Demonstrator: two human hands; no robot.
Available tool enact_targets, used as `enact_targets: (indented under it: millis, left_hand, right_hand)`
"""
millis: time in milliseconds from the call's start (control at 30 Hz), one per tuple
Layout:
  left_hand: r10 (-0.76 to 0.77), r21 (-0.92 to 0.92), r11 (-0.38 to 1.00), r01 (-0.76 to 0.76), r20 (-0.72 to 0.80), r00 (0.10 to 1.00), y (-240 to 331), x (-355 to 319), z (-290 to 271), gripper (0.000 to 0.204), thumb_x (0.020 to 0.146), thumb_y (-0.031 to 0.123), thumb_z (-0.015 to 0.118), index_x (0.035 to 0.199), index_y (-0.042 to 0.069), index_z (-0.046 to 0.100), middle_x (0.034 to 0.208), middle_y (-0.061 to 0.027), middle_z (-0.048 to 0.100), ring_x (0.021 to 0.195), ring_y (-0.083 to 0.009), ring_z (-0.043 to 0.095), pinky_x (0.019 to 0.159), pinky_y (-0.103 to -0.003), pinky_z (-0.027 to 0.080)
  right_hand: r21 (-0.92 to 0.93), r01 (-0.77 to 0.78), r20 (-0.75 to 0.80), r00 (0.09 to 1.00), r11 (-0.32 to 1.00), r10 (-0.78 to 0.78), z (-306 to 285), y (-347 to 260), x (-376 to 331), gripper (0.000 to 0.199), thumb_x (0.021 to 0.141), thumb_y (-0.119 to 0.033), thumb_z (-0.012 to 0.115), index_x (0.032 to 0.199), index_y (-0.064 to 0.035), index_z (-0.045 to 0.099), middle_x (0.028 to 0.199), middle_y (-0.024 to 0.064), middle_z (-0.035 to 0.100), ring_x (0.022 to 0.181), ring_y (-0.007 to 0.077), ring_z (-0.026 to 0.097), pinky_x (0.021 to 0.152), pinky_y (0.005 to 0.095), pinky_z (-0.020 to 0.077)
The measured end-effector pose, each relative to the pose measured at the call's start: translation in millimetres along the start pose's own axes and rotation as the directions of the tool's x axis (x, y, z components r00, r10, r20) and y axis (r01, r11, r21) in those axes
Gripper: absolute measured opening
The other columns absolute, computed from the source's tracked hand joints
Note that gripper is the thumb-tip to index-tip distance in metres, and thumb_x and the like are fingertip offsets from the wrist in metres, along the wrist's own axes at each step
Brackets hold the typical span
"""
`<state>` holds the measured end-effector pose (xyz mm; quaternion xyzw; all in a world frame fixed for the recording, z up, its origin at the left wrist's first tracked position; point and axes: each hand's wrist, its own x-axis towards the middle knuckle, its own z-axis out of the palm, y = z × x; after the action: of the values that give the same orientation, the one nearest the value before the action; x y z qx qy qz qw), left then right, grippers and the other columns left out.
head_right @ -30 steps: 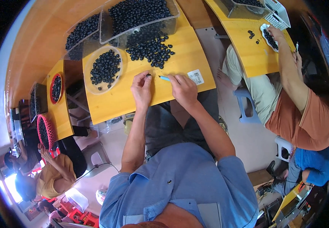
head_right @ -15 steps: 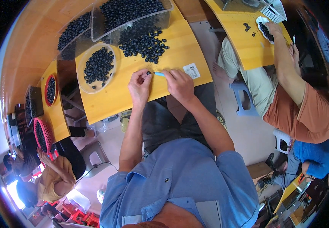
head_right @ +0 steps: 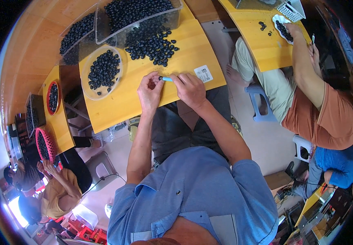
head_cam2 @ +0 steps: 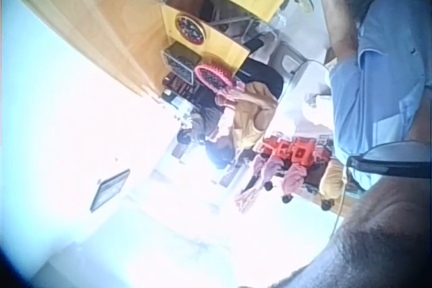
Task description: Manually sort small black round objects on a table surface into bins.
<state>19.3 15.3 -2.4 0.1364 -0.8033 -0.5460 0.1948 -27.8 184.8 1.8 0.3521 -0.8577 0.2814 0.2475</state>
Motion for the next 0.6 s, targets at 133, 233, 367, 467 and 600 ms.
enact_targets:
  millis: [133, 233, 367, 467, 600]
  left_hand:
    - [-0.085, -0.181, 0.980, 0.088, 0.022, 0.996, -4, 0, 0, 0.034, 0.088, -0.005, 0.079, 0.120, -0.001, 0.069, 0.101, -0.0073, 0.074, 0.089, -0.0113, 0.070, 0.081, -0.026, 0.058]
    - [-0.096, -0.270, 0.957, 0.103, 0.038, 0.995, -6, -2, 0, 0.035, 0.089, -0.006, 0.078, 0.121, -0.002, 0.066, 0.101, -0.0077, 0.074, 0.092, -0.0113, 0.071, 0.084, -0.025, 0.058]
    - [-0.093, -0.300, 0.949, 0.096, 0.023, 0.995, 0, -4, -1, 0.031, 0.088, -0.005, 0.078, 0.117, -0.002, 0.068, 0.102, -0.0072, 0.073, 0.090, -0.0120, 0.070, 0.084, -0.026, 0.057]
    - [0.101, -0.013, 0.995, -0.101, -0.004, 0.995, 1, -1, -10, 0.022, 0.089, -0.004, 0.078, 0.110, -0.001, 0.072, 0.104, -0.0062, 0.071, 0.087, -0.0124, 0.067, 0.081, -0.026, 0.056]
    - [0.149, -0.025, 0.987, -0.158, -0.214, 0.965, 1, 8, -37, 0.017, 0.090, -0.001, 0.077, 0.106, 0.003, 0.075, 0.105, -0.0066, 0.069, 0.088, -0.0134, 0.064, 0.079, -0.027, 0.054]
  right_hand:
    - [-0.003, -0.008, 0.006, 1.000, 1.000, 0.008, 1, -1, -1, 0.032, 0.081, -0.004, 0.069, 0.112, -0.0065, 0.072, 0.084, 0.0049, 0.057, 0.078, 0.0221, 0.064, 0.067, 0.0366, 0.0542]
    - [-0.030, -0.045, 0.011, 0.999, 0.999, 0.046, 4, -1, 1, 0.031, 0.081, -0.004, 0.069, 0.112, -0.0055, 0.072, 0.088, 0.0047, 0.061, 0.080, 0.0222, 0.066, 0.069, 0.0362, 0.0554]
    - [-0.044, -0.070, -0.003, 0.998, 0.997, 0.069, 4, -1, 4, 0.031, 0.080, -0.003, 0.068, 0.111, -0.0042, 0.072, 0.094, 0.0041, 0.066, 0.084, 0.0224, 0.068, 0.071, 0.0361, 0.0567]
    - [-0.027, -0.061, -0.006, 0.998, 0.998, 0.061, 2, -2, 5, 0.031, 0.080, -0.003, 0.068, 0.110, -0.0049, 0.073, 0.091, 0.0039, 0.065, 0.082, 0.0224, 0.068, 0.070, 0.0365, 0.0567]
    - [0.005, -0.097, -0.006, 0.995, 0.995, 0.097, 2, -2, 4, 0.029, 0.081, 0.000, 0.070, 0.109, -0.0051, 0.075, 0.091, 0.0061, 0.069, 0.085, 0.0245, 0.070, 0.071, 0.0372, 0.0567]
